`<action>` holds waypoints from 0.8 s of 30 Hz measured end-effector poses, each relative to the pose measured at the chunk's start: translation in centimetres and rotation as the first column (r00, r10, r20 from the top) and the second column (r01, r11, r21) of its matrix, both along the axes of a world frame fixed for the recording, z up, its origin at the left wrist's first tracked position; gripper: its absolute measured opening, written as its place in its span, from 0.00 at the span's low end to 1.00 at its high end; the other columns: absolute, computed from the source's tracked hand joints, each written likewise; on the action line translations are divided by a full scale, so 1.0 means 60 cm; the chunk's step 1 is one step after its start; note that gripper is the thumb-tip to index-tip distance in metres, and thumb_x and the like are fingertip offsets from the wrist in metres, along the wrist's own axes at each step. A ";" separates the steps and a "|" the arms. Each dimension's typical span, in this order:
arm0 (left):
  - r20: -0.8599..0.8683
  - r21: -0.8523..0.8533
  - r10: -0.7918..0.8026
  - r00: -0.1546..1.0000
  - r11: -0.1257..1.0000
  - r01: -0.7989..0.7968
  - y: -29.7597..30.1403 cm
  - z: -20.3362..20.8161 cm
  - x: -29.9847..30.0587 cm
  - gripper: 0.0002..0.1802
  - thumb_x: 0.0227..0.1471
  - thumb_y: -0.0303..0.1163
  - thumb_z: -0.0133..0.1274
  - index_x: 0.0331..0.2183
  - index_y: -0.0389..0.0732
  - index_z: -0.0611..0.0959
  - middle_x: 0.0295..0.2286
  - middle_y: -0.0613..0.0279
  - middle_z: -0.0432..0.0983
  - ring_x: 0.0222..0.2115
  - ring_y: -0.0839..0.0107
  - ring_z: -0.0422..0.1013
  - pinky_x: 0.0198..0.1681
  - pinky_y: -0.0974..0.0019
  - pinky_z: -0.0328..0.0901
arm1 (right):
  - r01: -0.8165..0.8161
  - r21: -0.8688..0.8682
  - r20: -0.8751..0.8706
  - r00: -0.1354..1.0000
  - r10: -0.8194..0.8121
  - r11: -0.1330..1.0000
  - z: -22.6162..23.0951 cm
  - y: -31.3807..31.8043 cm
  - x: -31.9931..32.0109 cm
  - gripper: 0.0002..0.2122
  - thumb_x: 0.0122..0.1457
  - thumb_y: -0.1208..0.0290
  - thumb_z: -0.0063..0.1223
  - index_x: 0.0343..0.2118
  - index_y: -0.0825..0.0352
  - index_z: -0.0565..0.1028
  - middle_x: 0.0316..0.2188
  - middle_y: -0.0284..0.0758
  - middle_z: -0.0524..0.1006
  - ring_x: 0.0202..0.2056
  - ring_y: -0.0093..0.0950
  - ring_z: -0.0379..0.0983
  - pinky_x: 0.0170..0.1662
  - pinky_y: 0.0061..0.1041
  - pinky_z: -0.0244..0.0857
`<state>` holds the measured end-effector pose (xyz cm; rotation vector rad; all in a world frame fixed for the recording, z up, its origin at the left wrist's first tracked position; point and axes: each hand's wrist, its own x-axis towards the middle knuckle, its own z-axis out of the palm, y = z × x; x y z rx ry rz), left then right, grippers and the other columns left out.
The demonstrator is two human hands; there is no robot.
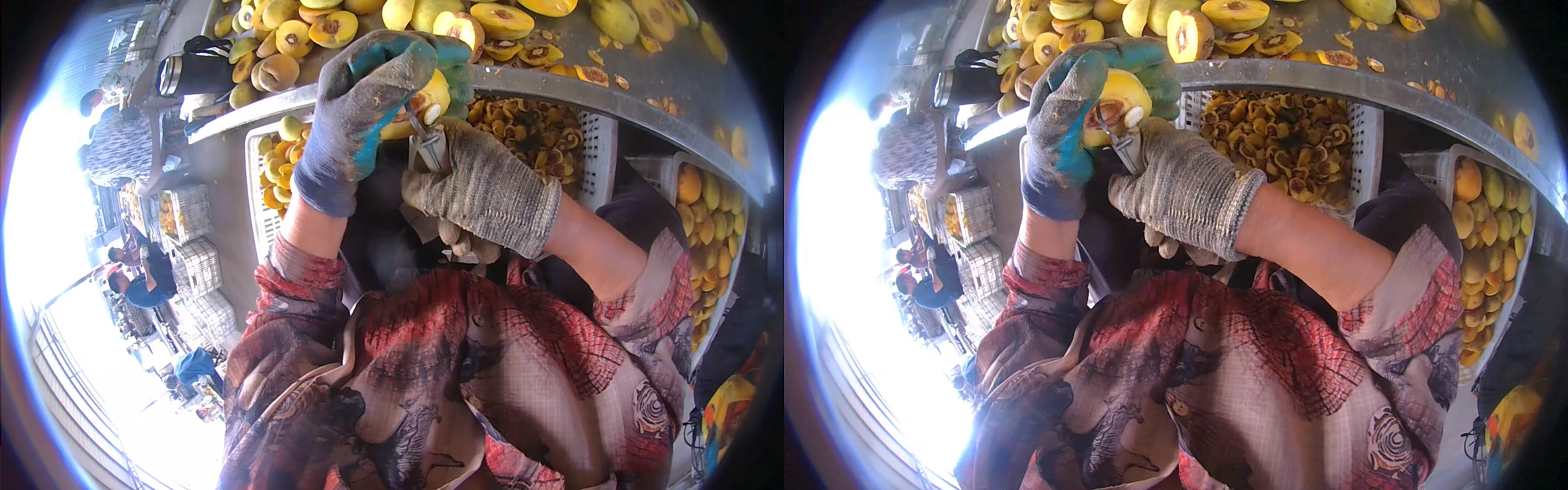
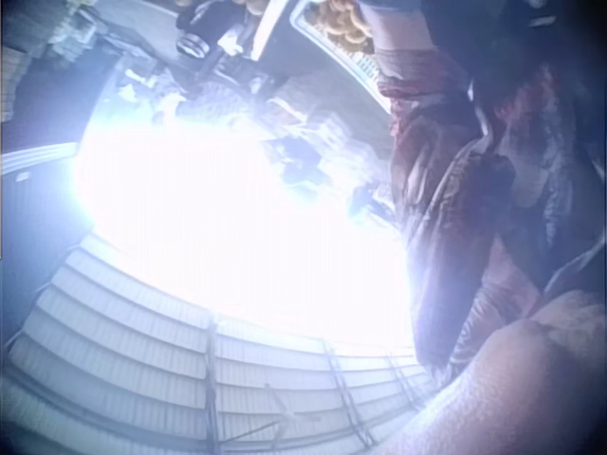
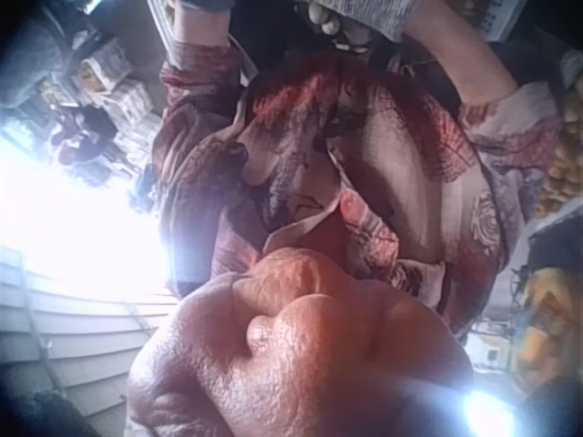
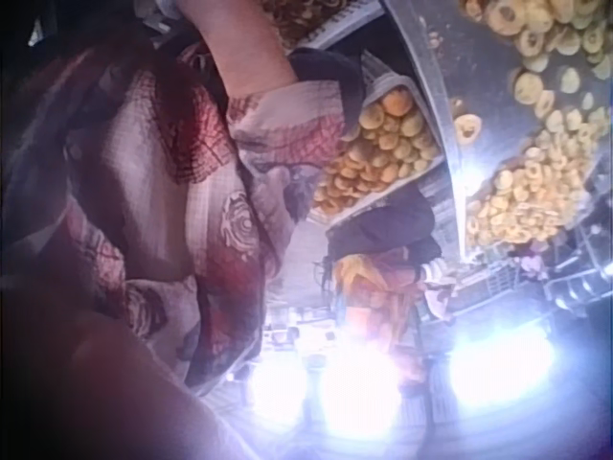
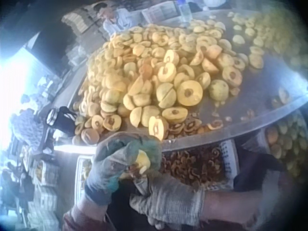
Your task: The person pits fruit by hand using a small curved tool to remove the seeds and then places the halved fruit into a white plastic bin.
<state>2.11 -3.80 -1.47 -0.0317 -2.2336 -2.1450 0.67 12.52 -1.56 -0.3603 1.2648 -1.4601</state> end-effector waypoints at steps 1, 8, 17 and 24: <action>0.001 -0.075 -0.037 0.999 0.996 0.037 -0.012 -0.002 -0.002 0.18 0.47 0.35 0.51 0.39 0.33 0.74 0.34 0.59 0.73 0.34 0.72 0.70 0.38 0.71 0.66 | -0.026 -0.018 0.010 1.000 0.026 0.999 0.000 0.002 0.001 0.12 0.53 0.67 0.46 0.35 0.70 0.64 0.12 0.36 0.69 0.11 0.24 0.67 0.12 0.21 0.63; -0.053 0.047 0.025 0.998 0.999 -0.023 0.007 -0.005 -0.005 0.16 0.43 0.33 0.55 0.35 0.34 0.76 0.27 0.64 0.73 0.26 0.79 0.68 0.30 0.77 0.64 | 0.021 0.072 0.017 1.000 -0.023 0.997 0.003 0.000 0.005 0.11 0.52 0.68 0.48 0.35 0.68 0.64 0.10 0.34 0.68 0.09 0.23 0.64 0.09 0.21 0.59; -0.041 -0.073 -0.164 0.986 0.984 0.161 -0.023 -0.021 -0.001 0.17 0.45 0.29 0.52 0.40 0.34 0.74 0.38 0.58 0.70 0.36 0.70 0.68 0.40 0.69 0.64 | -0.019 0.060 0.047 0.999 0.016 0.998 -0.018 -0.006 0.011 0.09 0.52 0.69 0.47 0.29 0.70 0.65 0.10 0.35 0.68 0.10 0.24 0.66 0.10 0.22 0.61; -0.063 -0.073 -0.413 0.909 0.910 0.408 -0.029 -0.001 -0.023 0.23 0.39 0.33 0.59 0.39 0.34 0.74 0.35 0.62 0.72 0.35 0.76 0.68 0.41 0.74 0.64 | -0.139 -0.343 0.558 0.765 0.321 0.929 -0.054 0.012 0.006 0.11 0.51 0.66 0.50 0.32 0.68 0.66 0.16 0.38 0.71 0.12 0.26 0.68 0.12 0.22 0.62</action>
